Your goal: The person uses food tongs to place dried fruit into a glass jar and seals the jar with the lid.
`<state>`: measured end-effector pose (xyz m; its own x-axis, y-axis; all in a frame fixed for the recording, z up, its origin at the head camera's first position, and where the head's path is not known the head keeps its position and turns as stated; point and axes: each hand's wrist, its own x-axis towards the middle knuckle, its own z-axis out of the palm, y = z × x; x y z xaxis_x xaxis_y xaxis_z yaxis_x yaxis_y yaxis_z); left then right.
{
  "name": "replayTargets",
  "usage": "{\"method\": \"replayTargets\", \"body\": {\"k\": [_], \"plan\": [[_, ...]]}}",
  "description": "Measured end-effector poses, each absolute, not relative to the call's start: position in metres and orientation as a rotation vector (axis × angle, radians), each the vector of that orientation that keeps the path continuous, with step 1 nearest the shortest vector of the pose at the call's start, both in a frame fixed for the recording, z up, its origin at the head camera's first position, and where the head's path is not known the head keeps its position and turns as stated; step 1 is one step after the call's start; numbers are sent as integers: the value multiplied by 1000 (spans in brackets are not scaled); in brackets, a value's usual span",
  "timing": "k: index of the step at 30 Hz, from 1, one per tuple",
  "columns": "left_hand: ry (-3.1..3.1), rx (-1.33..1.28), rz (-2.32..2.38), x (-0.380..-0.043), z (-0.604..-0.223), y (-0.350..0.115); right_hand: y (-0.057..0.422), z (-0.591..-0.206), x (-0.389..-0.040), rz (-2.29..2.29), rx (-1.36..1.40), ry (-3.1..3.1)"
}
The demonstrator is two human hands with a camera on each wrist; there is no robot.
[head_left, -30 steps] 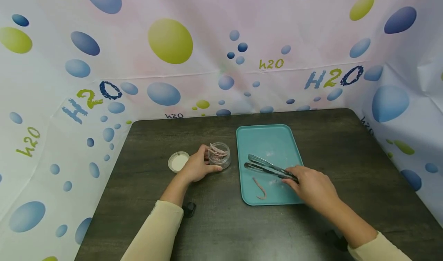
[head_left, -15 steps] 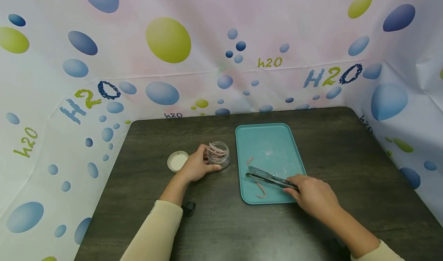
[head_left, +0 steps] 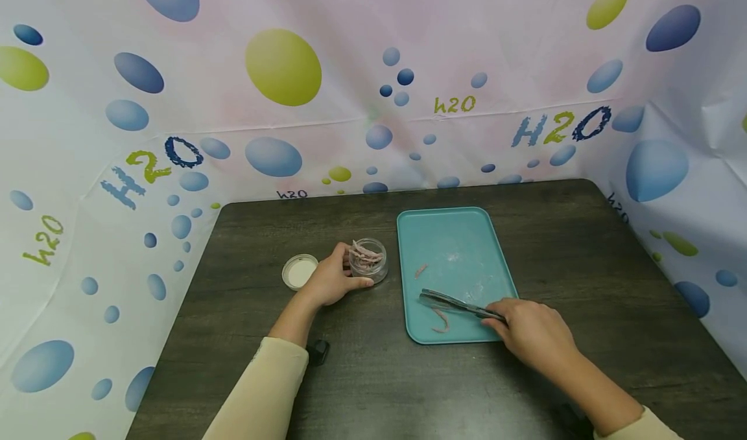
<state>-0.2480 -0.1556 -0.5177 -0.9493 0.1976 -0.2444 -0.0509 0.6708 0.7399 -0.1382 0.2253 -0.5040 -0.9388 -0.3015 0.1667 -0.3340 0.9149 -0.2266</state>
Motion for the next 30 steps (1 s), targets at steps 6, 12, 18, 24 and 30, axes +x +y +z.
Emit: {"method": "replayTargets", "body": {"k": [6, 12, 18, 24, 30], "plan": [[2580, 114, 1158, -247, -517, -156, 225, -505, -138, 373, 497, -2918], [2575, 105, 1152, -248, -517, -156, 225, -505, -138, 383, 493, -2890], [2574, 98, 1151, -248, -516, -156, 223, -503, -140, 404, 486, -2866], [2576, 106, 1156, -248, -517, -156, 219, -499, -145, 432, 467, -2860], [2583, 105, 1146, -247, -516, -156, 216, -494, -148, 450, 449, -2859]]}}
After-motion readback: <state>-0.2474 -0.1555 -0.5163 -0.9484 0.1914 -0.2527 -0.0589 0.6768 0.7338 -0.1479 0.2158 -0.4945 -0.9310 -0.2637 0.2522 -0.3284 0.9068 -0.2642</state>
